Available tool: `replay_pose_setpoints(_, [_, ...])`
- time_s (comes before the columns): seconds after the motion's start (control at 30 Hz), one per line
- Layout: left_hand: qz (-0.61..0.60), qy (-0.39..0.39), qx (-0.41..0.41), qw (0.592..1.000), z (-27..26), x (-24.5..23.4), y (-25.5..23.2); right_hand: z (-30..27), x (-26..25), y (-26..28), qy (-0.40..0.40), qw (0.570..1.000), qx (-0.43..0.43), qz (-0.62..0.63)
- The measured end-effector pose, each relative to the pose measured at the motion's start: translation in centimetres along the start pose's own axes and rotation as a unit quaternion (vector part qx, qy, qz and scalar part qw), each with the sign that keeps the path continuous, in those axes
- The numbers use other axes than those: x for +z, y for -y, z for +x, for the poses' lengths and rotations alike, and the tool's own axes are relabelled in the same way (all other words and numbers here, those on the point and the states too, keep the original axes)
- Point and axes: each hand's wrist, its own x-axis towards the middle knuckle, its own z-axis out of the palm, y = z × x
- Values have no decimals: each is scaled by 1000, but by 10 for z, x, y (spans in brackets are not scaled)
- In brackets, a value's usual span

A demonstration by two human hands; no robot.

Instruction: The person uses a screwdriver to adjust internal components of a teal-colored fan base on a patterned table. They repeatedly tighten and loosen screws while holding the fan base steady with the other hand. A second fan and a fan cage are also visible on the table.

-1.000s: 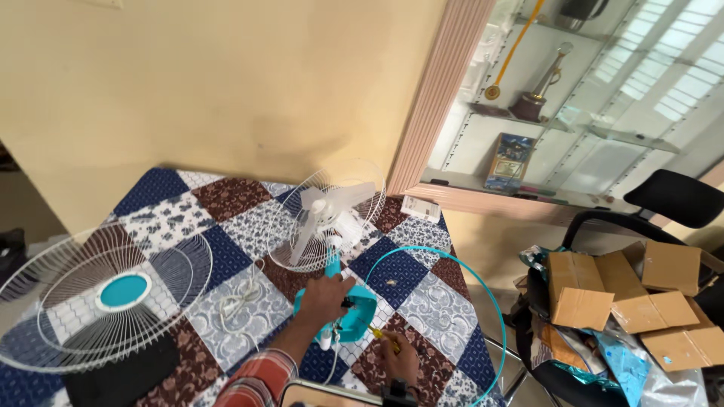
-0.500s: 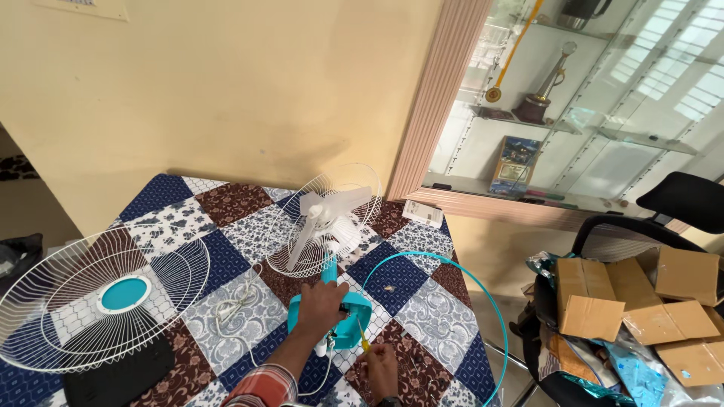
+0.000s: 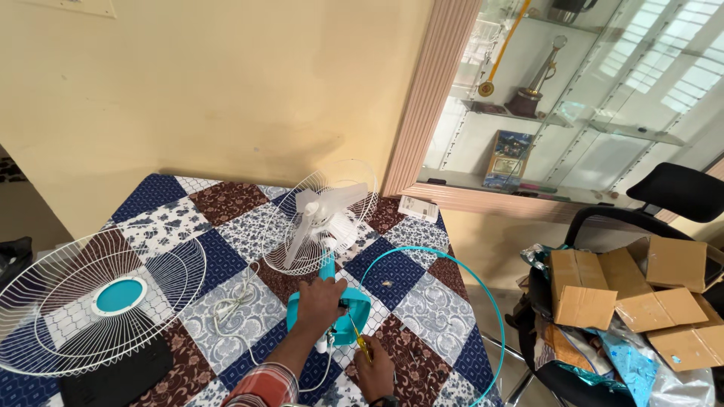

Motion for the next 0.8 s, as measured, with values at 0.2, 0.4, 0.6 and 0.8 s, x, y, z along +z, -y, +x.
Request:
replay_pose_setpoints(0.2, [-16,50,-11,999,-1,-8,0,1,1,2,19,1000,23,4])
replay_pose_setpoints(0.4, [-31,20,-3,999,-4,-7,3,0,6,-2,14,999,40,24])
replay_pose_setpoints(0.6, [-30,23,-3,999,-5,-8,4,1,6,0,4,1000,29,6])
replay_pose_setpoints(0.8, [-28,24,-3,999,-4,-6,3,4,6,5,6,999,45,-6])
